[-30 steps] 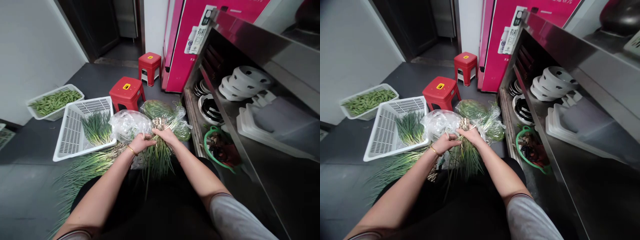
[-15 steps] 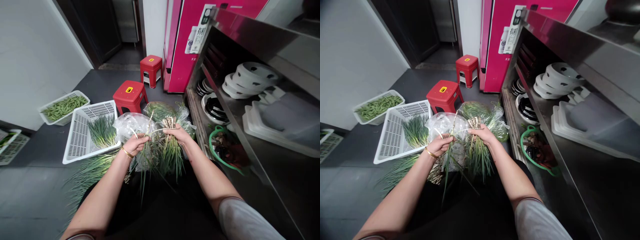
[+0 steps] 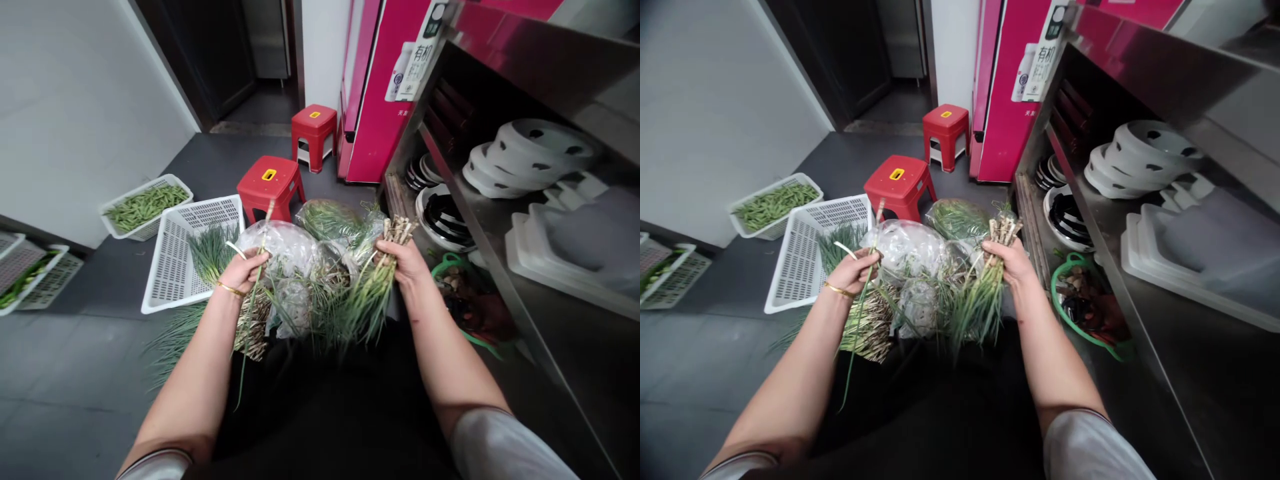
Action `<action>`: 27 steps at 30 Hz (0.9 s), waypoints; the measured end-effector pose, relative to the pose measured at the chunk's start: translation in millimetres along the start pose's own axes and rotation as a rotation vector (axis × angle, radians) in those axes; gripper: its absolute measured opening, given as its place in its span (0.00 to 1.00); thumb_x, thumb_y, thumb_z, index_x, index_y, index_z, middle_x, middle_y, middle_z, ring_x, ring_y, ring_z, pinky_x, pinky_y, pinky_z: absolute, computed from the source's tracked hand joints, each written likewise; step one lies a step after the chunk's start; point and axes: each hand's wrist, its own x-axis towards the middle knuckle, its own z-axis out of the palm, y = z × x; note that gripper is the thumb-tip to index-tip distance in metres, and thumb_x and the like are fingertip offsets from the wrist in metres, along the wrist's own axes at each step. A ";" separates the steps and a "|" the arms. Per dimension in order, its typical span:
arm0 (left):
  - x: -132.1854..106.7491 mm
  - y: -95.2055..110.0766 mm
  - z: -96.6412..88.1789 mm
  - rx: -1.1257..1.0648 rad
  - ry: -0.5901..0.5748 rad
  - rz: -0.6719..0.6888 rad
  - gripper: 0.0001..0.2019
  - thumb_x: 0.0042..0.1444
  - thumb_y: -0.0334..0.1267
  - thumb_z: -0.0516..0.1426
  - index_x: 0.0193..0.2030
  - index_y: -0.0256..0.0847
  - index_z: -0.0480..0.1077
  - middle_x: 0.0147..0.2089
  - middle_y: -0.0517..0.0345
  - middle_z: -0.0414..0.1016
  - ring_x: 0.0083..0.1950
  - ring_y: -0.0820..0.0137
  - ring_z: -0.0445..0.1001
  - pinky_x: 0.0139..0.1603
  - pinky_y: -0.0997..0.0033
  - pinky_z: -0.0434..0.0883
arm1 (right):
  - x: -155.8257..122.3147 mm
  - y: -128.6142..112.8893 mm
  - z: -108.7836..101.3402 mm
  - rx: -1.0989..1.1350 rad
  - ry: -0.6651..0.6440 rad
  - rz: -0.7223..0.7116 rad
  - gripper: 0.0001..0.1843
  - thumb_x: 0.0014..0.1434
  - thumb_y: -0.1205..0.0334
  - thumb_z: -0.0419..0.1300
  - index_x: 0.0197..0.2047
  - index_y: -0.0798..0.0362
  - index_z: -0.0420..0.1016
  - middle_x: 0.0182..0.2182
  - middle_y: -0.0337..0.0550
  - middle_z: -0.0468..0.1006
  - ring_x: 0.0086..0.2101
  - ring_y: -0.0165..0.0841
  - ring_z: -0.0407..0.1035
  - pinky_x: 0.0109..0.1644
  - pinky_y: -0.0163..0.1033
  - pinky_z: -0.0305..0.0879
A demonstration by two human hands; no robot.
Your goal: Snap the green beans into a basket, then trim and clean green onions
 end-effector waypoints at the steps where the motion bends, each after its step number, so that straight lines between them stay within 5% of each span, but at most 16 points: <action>1: -0.7 3.7 -5.0 -0.005 0.030 0.021 0.18 0.32 0.40 0.70 0.26 0.32 0.69 0.15 0.67 0.61 0.13 0.88 0.47 0.13 0.83 0.41 | 1.3 2.8 -1.5 -0.096 -0.026 0.018 0.14 0.38 0.59 0.69 0.27 0.54 0.71 0.17 0.34 0.69 0.16 0.25 0.59 0.19 0.32 0.56; 6: -4.5 2.6 3.9 0.090 0.047 0.009 0.20 0.31 0.42 0.70 0.29 0.30 0.73 0.16 0.66 0.61 0.14 0.87 0.47 0.14 0.81 0.39 | 10.7 26.8 17.2 -0.597 -0.014 0.015 0.16 0.34 0.59 0.69 0.29 0.57 0.75 0.25 0.40 0.76 0.29 0.35 0.69 0.34 0.40 0.65; 11: -8.0 -20.1 44.5 0.362 0.018 0.029 0.17 0.34 0.45 0.68 0.23 0.33 0.70 0.15 0.69 0.57 0.14 0.84 0.47 0.16 0.77 0.42 | 1.3 32.4 55.2 -0.453 -0.038 -0.073 0.18 0.41 0.55 0.65 0.34 0.57 0.76 0.33 0.45 0.78 0.34 0.36 0.71 0.43 0.42 0.66; 16: -12.1 -31.9 70.7 0.612 -0.208 0.112 0.17 0.45 0.48 0.62 0.21 0.35 0.67 0.16 0.68 0.55 0.18 0.81 0.50 0.20 0.76 0.48 | -7.2 43.5 79.5 -0.436 -0.132 -0.050 0.15 0.41 0.53 0.66 0.27 0.56 0.73 0.25 0.39 0.74 0.27 0.31 0.67 0.33 0.37 0.64; 22: -10.2 -19.2 61.8 0.834 -0.397 0.215 0.19 0.54 0.50 0.54 0.23 0.36 0.72 0.18 0.62 0.64 0.22 0.77 0.56 0.23 0.76 0.55 | -4.7 44.2 67.4 -0.394 -0.394 0.159 0.16 0.40 0.53 0.68 0.22 0.54 0.68 0.16 0.34 0.66 0.18 0.26 0.59 0.21 0.33 0.56; 27: -5.8 -2.2 39.6 0.746 -0.138 0.164 0.17 0.52 0.49 0.57 0.24 0.36 0.73 0.16 0.60 0.67 0.17 0.78 0.53 0.18 0.76 0.50 | -9.7 39.8 51.1 -0.341 -0.527 0.288 0.16 0.37 0.57 0.70 0.24 0.54 0.68 0.17 0.34 0.68 0.17 0.25 0.59 0.19 0.33 0.58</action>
